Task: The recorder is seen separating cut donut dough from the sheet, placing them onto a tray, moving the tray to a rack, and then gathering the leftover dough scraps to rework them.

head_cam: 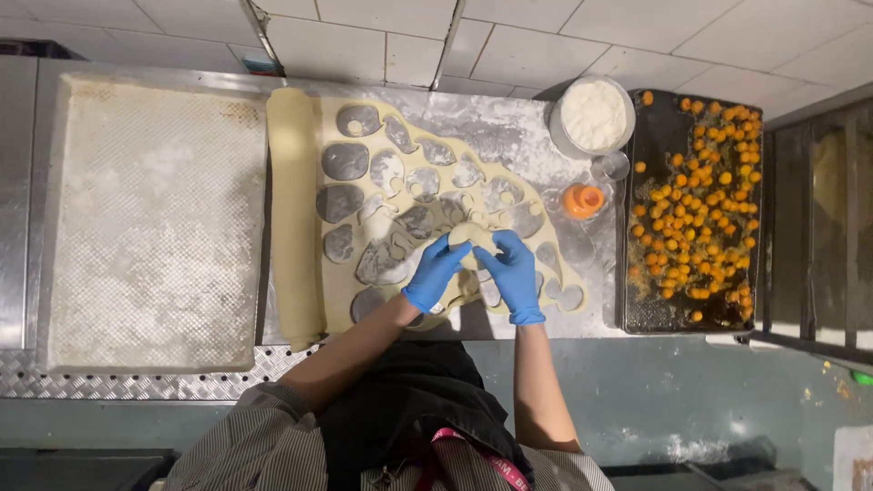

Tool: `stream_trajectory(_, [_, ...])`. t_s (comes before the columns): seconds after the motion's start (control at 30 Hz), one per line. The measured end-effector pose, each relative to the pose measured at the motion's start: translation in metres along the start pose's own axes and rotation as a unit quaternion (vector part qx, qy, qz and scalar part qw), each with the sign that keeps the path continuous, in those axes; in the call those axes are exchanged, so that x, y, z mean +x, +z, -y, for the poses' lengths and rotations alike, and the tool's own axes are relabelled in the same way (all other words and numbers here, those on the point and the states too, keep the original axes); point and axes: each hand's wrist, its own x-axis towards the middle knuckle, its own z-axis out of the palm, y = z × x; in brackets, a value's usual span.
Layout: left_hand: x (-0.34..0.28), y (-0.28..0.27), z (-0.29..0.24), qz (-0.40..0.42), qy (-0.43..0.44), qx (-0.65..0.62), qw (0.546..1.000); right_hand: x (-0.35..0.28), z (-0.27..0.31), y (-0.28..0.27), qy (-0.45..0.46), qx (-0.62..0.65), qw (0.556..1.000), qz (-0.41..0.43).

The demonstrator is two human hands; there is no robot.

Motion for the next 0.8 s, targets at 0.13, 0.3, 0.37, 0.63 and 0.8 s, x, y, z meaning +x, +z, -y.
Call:
stream_trajectory(0.13, [0.012, -0.003, 0.004, -0.072, -0.025, -0.137, 0.988, 0.012, 0.032, 0.025, -0.032, -0.072, 0.997, -0.016])
stream_trajectory(0.3, [0.01, -0.057, 0.051, -0.087, -0.011, -0.25, 0.964, 0.026, 0.038, 0.047, -0.114, -0.17, 0.979, -0.017])
stream_trajectory(0.37, [-0.001, -0.067, 0.05, -0.078, 0.026, -0.284, 0.955, 0.024, 0.043, 0.067, -0.15, -0.267, 0.952, 0.006])
stream_trajectory(0.63, [-0.027, -0.149, 0.02, -0.181, 0.041, -0.391, 0.901, 0.02, 0.026, 0.121, -0.289, -0.269, 0.919, -0.015])
stream_trajectory(0.8, [-0.035, -0.337, -0.005, -0.144, 0.119, -0.422, 0.887, 0.028, -0.021, 0.067, -0.206, -0.373, 0.897, -0.116])
